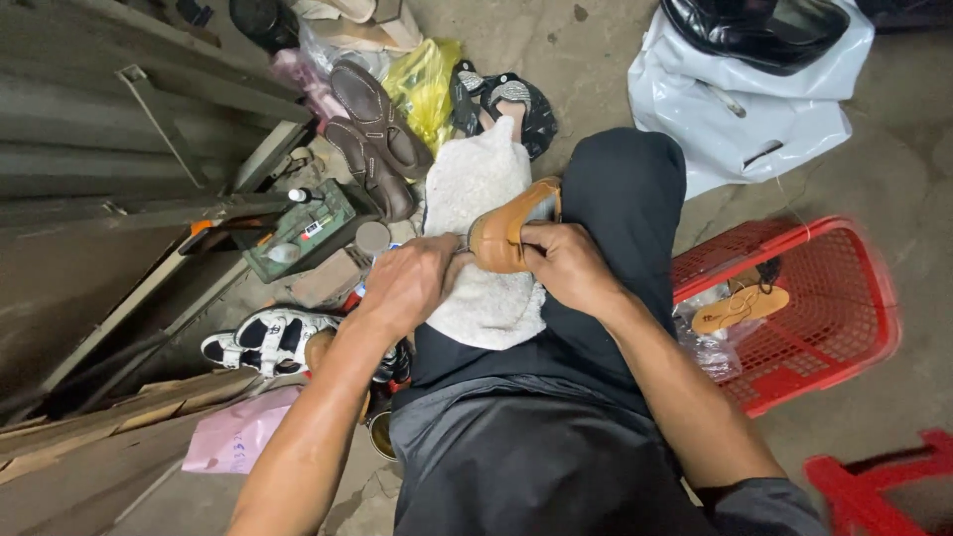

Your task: The person sits on the floor and sews a brown leather shoe using a needle and thread. They repeatedly push the needle through the shoe's sole and pull the thread tight to secure the stitching.

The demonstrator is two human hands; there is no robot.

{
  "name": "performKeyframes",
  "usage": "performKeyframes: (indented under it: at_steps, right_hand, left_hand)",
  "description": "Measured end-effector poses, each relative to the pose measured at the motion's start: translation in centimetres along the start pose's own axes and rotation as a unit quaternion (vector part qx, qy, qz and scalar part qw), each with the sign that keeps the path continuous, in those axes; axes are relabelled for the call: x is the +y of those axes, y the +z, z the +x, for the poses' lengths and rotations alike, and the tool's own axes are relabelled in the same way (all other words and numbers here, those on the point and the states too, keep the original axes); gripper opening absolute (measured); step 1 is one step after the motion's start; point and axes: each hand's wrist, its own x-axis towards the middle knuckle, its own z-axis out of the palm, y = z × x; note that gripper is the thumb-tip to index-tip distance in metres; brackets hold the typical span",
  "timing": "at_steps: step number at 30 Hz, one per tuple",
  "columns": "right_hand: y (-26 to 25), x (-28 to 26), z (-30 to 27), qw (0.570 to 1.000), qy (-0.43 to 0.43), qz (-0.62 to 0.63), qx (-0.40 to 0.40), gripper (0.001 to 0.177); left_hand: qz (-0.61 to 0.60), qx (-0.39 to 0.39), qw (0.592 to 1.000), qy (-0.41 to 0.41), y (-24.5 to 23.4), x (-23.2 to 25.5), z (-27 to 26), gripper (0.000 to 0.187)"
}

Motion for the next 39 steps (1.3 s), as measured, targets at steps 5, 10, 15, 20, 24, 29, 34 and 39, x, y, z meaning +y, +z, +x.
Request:
performKeyframes:
  at_steps: [5, 10, 15, 20, 24, 29, 34, 39]
  right_hand:
    - [0.5, 0.8, 0.6, 1.000, 0.001, 0.001, 0.010, 0.020]
    - [0.8, 1.9, -0.3, 0.999, -0.018, -0.007, 0.050, 0.018]
    - [-0.2, -1.5, -1.7, 0.895, -0.167, -0.357, 0.210, 0.019]
    - [-4.4, -1.5, -3.4, 0.855, -0.127, -0.450, 0.224, 0.021]
    - [-10.9, 0.9, -5.9, 0.884, -0.043, -0.415, 0.213, 0.035]
    - [-9.5, -2.7, -6.4, 0.897, -0.093, -0.364, 0.233, 0.023]
    - [-5.8, -5.5, -4.4, 0.918, -0.221, -0.261, 0.201, 0.029]
    - [-2.1, -5.7, -2.8, 0.918, -0.265, -0.259, 0.142, 0.071]
  left_hand:
    - [0.071, 0.044, 0.994, -0.070, -2.3, -0.2, -1.3, 0.061]
    - [0.100, 0.090, 0.980, -0.146, -3.1, -3.6, -4.1, 0.083]
    - [-0.018, 0.146, 0.977, -0.153, -1.4, -2.5, -5.1, 0.084]
    - [-0.159, 0.098, 0.981, -0.055, -1.3, 2.3, -1.0, 0.114]
    - [-0.288, 0.040, 0.956, -0.019, -1.4, 2.0, 0.2, 0.112]
    - [-0.458, 0.050, 0.887, 0.014, 1.4, -1.0, -0.3, 0.088]
    - [-0.486, 0.125, 0.865, 0.018, 0.4, -0.9, -1.6, 0.052]
    - [-0.328, 0.199, 0.921, 0.060, -2.6, 3.9, -0.3, 0.039]
